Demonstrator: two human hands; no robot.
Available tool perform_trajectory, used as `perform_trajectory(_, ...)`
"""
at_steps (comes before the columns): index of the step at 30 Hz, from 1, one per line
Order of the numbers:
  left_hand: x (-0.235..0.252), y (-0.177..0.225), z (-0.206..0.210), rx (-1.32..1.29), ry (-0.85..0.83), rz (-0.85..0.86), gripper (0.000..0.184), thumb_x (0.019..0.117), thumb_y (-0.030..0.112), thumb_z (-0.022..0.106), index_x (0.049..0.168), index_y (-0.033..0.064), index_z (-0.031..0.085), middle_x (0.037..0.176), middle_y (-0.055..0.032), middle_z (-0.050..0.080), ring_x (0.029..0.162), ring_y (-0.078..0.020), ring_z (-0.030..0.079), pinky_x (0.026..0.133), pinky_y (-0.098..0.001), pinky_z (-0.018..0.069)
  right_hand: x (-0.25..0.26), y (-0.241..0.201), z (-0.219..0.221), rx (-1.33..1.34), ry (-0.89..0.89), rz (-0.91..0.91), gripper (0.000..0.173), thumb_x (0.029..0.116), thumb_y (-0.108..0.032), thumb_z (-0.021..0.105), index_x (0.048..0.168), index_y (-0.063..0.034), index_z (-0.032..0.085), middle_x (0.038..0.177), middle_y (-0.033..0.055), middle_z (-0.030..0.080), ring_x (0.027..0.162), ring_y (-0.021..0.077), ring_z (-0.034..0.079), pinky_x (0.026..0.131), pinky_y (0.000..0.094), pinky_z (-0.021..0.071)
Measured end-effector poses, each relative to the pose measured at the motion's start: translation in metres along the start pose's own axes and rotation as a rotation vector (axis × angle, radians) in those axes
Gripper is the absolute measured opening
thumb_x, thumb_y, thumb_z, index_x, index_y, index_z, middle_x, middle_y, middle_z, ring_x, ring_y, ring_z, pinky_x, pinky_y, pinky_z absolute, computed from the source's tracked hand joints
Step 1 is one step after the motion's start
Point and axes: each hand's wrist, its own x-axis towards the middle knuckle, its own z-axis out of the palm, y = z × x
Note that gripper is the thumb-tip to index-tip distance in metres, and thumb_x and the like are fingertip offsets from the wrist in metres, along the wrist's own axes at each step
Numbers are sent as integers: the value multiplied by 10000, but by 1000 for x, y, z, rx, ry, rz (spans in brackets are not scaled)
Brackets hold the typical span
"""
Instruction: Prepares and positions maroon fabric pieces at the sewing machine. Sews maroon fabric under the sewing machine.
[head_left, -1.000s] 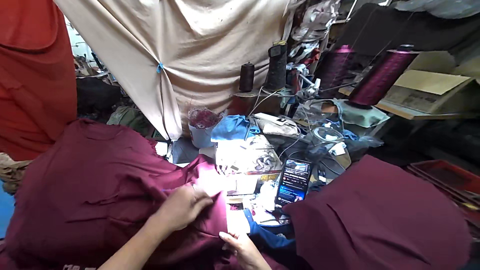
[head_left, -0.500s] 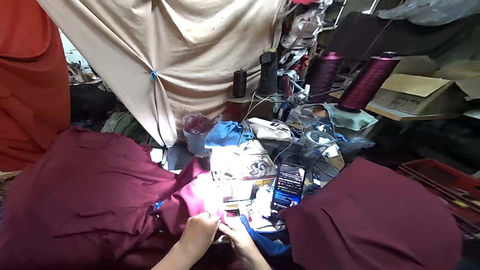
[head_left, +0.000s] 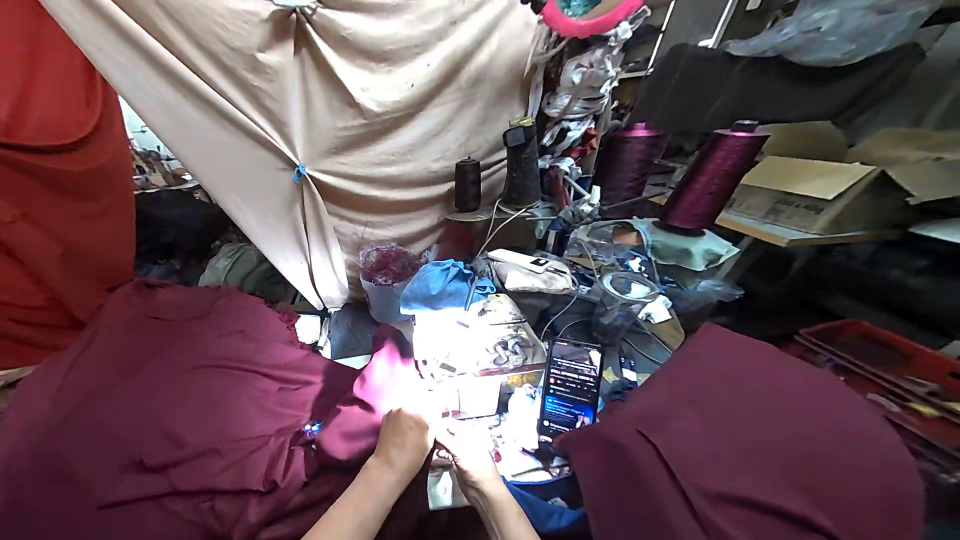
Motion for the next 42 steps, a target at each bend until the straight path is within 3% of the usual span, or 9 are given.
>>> perform_trajectory(6, 45, 4, -22, -116, -210, -249, 391, 1002, 321, 582, 1150, -20, 705, 1176, -225, 689, 1158, -373, 650, 990, -547, 503, 5, -8, 9, 13, 41, -12, 67, 951, -9, 649, 888, -15, 670, 695, -16, 613, 598, 36, 561, 575, 211, 494)
perform_trajectory(11, 23, -25, -32, -235, -73, -25, 278, 981, 251, 592, 1112, 87, 774, 1108, -116, 746, 1075, -274, 702, 972, -494, 540, -6, 4, 0, 22, -145, 56, 38, 929, -61, 692, 951, -35, 674, 785, -4, 658, 657, 57, 607, 613, 236, 532)
perform_trajectory(15, -26, -9, -23, -132, -9, -10, 232, 960, 195, 638, 975, 4, 770, 967, -172, 753, 951, -342, 732, 864, -517, 576, -20, 16, -13, -21, -176, -5, 65, 906, -127, 727, 885, -79, 688, 787, -36, 654, 698, 43, 607, 664, 231, 526)
perform_trajectory(19, -52, -6, 17, -99, 271, 104, 127, 874, 147, 698, 830, 49, 766, 769, -96, 731, 719, -258, 742, 629, -442, 612, -32, 17, -23, -47, -166, -86, 106, 895, -201, 725, 862, -101, 709, 788, -51, 673, 719, 32, 616, 660, 226, 511)
perform_trajectory(23, -42, -8, 28, -86, 307, 122, 162, 887, 167, 681, 805, 58, 767, 745, -88, 728, 708, -249, 742, 623, -439, 608, -29, 15, -19, -72, -89, -115, 70, 903, -111, 699, 852, -67, 719, 767, -38, 674, 712, 33, 621, 673, 225, 521)
perform_trajectory(31, 28, 6, -5, -139, -69, -195, 329, 1019, 247, 554, 1141, 7, 741, 1152, -202, 722, 1126, -363, 681, 971, -542, 523, 6, -14, 10, -74, 241, -57, 138, 945, -51, 698, 1025, 60, 681, 912, 99, 684, 834, 112, 637, 783, 290, 542)
perform_trajectory(34, 37, -2, -7, -133, -66, -176, 331, 1007, 286, 580, 1076, 10, 750, 1107, -203, 724, 1107, -363, 680, 957, -543, 523, 5, -15, 13, -90, 274, -9, 190, 941, -116, 732, 1029, 47, 691, 899, 102, 688, 820, 128, 644, 766, 314, 547)
perform_trajectory(38, 13, -15, -19, -148, -88, -88, 314, 980, 310, 628, 1144, 75, 755, 1149, -144, 734, 1107, -316, 691, 961, -534, 536, -15, 9, -1, -160, 165, -156, 163, 929, -128, 730, 814, -15, 708, 714, 12, 649, 668, 64, 600, 667, 274, 522)
perform_trajectory(42, -41, -31, -21, -20, -123, -102, 320, 984, 282, 625, 1162, 40, 738, 1143, -171, 736, 1056, -360, 715, 881, -574, 551, -47, 38, -18, -273, 128, -202, 175, 908, -171, 741, 862, -2, 723, 810, 44, 664, 741, 84, 631, 712, 274, 555)
